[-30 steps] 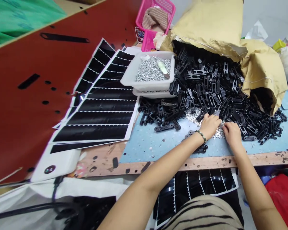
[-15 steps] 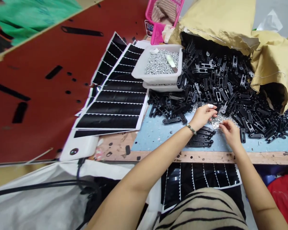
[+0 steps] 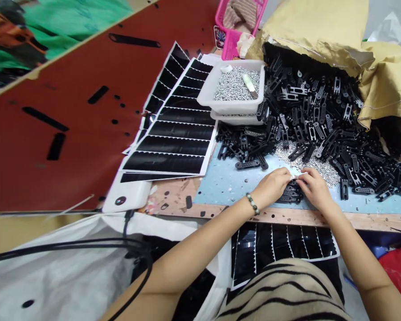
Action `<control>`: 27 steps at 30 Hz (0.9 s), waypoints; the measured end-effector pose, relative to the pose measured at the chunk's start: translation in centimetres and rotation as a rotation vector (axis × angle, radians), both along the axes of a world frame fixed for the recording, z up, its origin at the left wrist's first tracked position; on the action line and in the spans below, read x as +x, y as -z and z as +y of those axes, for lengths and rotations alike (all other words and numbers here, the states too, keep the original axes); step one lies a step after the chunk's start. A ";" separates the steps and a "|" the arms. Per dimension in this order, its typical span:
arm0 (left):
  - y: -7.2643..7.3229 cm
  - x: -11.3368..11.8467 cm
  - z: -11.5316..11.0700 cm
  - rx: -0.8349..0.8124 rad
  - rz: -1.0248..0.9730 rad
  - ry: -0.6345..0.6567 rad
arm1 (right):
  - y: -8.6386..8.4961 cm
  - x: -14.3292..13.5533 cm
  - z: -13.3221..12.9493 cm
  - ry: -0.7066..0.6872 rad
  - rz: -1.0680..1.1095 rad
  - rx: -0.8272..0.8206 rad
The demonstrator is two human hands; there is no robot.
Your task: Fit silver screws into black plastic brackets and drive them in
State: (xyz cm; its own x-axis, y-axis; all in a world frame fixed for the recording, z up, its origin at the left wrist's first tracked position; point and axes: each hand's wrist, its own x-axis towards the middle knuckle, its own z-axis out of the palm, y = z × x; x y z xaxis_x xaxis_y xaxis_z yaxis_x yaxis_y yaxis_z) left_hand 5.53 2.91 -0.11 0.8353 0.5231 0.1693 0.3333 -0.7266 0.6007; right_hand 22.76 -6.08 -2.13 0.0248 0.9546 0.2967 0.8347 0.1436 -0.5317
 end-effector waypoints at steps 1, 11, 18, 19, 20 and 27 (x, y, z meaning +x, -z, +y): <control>0.1 0.1 0.0 0.062 0.030 0.012 | -0.2 0.5 -0.1 0.022 0.019 0.015; 0.3 1.1 -0.9 0.275 0.091 0.066 | 0.7 5.8 1.2 0.347 -0.275 -0.140; -0.7 4.6 0.8 0.329 -0.016 0.024 | 0.6 6.3 0.8 0.361 -0.070 0.060; -0.7 5.9 1.2 0.365 0.028 0.064 | 0.6 6.3 0.6 0.365 -0.030 0.079; -0.5 7.3 1.6 0.397 0.075 0.105 | 0.6 6.3 0.3 0.375 0.007 0.089; 0.2 12.2 2.8 0.358 0.062 0.146 | 0.6 6.6 -1.3 0.531 0.202 0.018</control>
